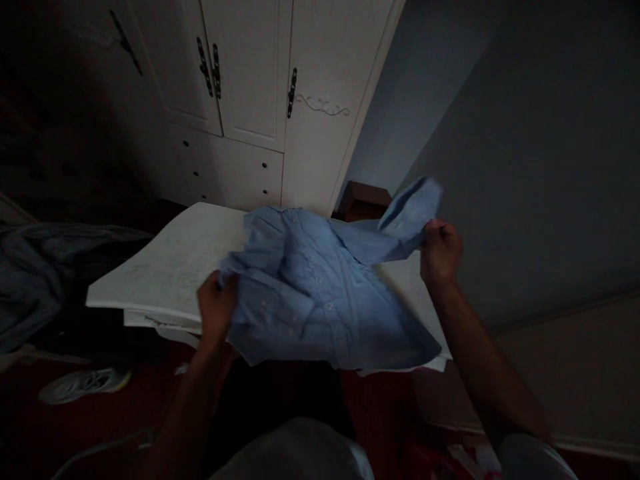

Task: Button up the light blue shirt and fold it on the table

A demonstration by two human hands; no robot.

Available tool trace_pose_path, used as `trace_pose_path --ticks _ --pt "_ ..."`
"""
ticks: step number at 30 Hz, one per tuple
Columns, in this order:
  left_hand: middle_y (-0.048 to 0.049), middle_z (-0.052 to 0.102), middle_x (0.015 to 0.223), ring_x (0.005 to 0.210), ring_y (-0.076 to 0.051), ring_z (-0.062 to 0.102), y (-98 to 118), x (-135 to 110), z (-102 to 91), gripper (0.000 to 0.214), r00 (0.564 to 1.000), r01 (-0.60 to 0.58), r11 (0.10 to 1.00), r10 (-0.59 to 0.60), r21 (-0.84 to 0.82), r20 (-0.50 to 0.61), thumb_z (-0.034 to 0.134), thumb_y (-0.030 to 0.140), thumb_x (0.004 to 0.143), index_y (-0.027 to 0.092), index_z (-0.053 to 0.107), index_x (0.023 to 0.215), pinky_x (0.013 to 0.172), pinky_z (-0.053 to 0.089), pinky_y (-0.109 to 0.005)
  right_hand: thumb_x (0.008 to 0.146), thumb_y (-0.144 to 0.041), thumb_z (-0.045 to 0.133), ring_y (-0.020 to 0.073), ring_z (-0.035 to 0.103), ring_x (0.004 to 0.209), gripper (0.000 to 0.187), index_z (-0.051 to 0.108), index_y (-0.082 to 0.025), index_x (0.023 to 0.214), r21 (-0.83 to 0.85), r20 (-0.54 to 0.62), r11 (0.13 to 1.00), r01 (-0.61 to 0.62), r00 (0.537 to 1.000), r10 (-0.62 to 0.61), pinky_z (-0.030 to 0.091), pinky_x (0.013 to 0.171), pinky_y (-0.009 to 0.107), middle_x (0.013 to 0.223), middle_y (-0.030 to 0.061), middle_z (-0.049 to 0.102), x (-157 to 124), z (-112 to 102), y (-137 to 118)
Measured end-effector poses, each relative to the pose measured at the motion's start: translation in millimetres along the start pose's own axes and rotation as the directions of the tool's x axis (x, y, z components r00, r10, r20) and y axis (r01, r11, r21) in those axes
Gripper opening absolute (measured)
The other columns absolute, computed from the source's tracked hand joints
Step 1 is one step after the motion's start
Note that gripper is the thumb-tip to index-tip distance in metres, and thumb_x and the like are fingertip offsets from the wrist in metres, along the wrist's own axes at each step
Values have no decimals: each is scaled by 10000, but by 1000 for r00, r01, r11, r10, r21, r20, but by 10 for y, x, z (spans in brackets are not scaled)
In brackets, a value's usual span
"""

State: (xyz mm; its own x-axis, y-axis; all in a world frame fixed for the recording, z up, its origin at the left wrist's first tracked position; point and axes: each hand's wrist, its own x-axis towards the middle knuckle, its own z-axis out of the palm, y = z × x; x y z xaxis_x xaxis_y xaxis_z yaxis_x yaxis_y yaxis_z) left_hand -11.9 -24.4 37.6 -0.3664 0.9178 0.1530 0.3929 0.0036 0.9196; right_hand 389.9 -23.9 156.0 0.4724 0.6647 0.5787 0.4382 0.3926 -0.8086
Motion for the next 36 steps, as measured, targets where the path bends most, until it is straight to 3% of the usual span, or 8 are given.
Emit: trace_pose_path --ticks 3,5,8,13,18,22,29,36 --pt "32 683 1058 908 -230 645 -293 241 -421 432 934 222 958 -263 -184 -241 597 511 802 333 483 1179 772 539 -403 812 -372 630 280 511 1270 312 566 -286 1105 -103 -74 995 -10 997 2 451 1004 421 1226 75 641 42 -265 125" --pt "-71 569 1337 1128 -277 598 -387 260 -598 591 927 159 986 -168 -55 -335 657 392 773 257 413 1294 900 524 -466 827 -358 649 280 476 1317 372 555 -322 1185 -178 -14 984 9 1000 -11 402 1087 470 1366 54 561 -158 -333 157" --pt "-220 440 1432 1343 -357 416 -302 56 -626 702 892 -120 947 235 297 -387 673 292 747 58 397 1349 1099 368 -555 835 -387 666 258 538 1257 371 594 -298 1188 -214 217 977 -13 974 61 428 1075 489 1349 51 577 -669 -273 187" --pt "-97 626 1228 1188 -246 582 69 -606 -146 305 850 -500 826 526 258 -37 529 307 935 182 556 1212 1021 482 -447 874 -337 622 220 630 1111 142 695 -250 958 -199 567 979 -39 810 148 475 1005 427 1169 63 682 -1524 -26 293" --pt "-116 586 1365 1338 -271 481 0 -1003 386 327 557 -806 581 682 110 474 517 359 958 199 578 1236 1113 405 -500 874 -329 621 185 642 839 125 647 -218 823 -282 512 959 -18 843 166 522 782 319 870 44 662 -2067 95 288" --pt "-200 522 1425 1361 -357 442 -155 -937 522 565 609 -783 537 562 312 561 500 535 932 128 544 1321 1147 293 -610 851 -384 668 195 627 772 184 639 -205 887 -484 497 875 19 829 257 518 747 333 829 39 659 -2290 54 198" --pt "-162 416 1519 1405 -313 390 -143 -461 397 581 662 -722 559 387 408 642 397 513 971 156 463 1425 1069 450 -490 842 -383 702 234 661 814 322 672 -168 1079 -613 594 757 227 764 252 538 774 372 927 95 706 -2361 138 144" --pt "-65 253 1606 1472 -234 259 -253 101 229 622 577 -730 592 265 342 772 290 550 989 228 306 1521 1126 387 -431 943 -317 573 214 648 911 170 701 -212 984 -513 745 781 357 638 197 513 811 321 952 71 702 -2149 656 89"
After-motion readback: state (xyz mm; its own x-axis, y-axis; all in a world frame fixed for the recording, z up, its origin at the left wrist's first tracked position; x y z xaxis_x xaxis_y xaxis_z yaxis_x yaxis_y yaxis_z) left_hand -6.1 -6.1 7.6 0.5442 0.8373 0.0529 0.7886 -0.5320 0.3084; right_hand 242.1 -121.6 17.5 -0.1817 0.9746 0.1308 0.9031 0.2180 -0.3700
